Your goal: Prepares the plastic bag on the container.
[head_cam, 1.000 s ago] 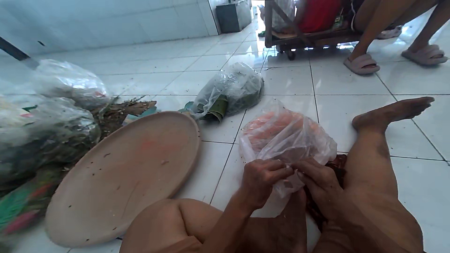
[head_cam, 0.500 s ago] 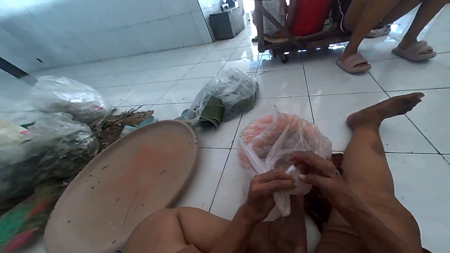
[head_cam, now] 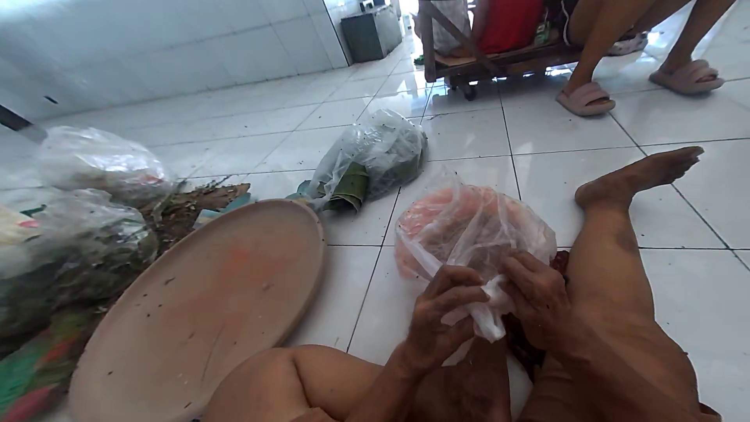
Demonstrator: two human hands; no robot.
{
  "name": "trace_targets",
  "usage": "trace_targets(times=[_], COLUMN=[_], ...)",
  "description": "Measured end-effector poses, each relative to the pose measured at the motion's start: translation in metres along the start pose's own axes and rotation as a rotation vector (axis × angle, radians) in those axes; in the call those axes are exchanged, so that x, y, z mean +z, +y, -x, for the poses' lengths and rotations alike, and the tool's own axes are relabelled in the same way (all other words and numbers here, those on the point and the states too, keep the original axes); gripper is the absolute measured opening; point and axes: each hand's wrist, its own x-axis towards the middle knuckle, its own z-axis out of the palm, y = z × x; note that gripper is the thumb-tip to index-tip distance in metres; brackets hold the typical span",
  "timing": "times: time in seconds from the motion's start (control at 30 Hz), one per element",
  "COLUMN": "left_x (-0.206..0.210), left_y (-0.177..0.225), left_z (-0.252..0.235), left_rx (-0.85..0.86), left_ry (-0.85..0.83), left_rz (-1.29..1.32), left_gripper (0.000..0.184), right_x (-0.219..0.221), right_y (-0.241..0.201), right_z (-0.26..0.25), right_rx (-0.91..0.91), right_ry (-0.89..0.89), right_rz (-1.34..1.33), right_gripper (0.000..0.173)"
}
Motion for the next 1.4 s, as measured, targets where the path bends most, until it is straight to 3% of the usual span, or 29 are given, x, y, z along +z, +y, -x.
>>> trace_targets(times=[0.2, 0.47, 0.73, 1.17, 1.4], left_x=[0.008, 0.014, 0.002, -0.062, -0.088], left_y=[-0.001, 0.003, 0.006, 0.0, 0.015], left_z=[-0.002, -0.003, -0.008, 0.048, 0.079], left_rx=[-0.004, 0.01, 0.02, -0.058, -0.192], left_ry=[-0.014, -0.125, -0.199, -0.384, -0.476], left_rz=[-0.014, -0.254, -0.336, -0.732, -0.667], left_gripper=[0.009, 0.009, 0.028, 0.024, 0.025], right_x=[-0.002, -0.012, -0.013, 0.014, 0.027], right_y=[0.009, 0.005, 0.021, 0.066, 0.09], right_z=[0.0, -0.003, -0.011, -0.016, -0.011], right_rx=[-0.13, -0.315, -0.196, 0.022, 0.114], right_ry=[0.106, 0.203, 0.117, -0.024, -0.119], right_rz=[0.121, 0.19, 0.412, 0.496, 0.514], right_gripper=[0.021, 0.021, 0.02, 0.011, 0.004])
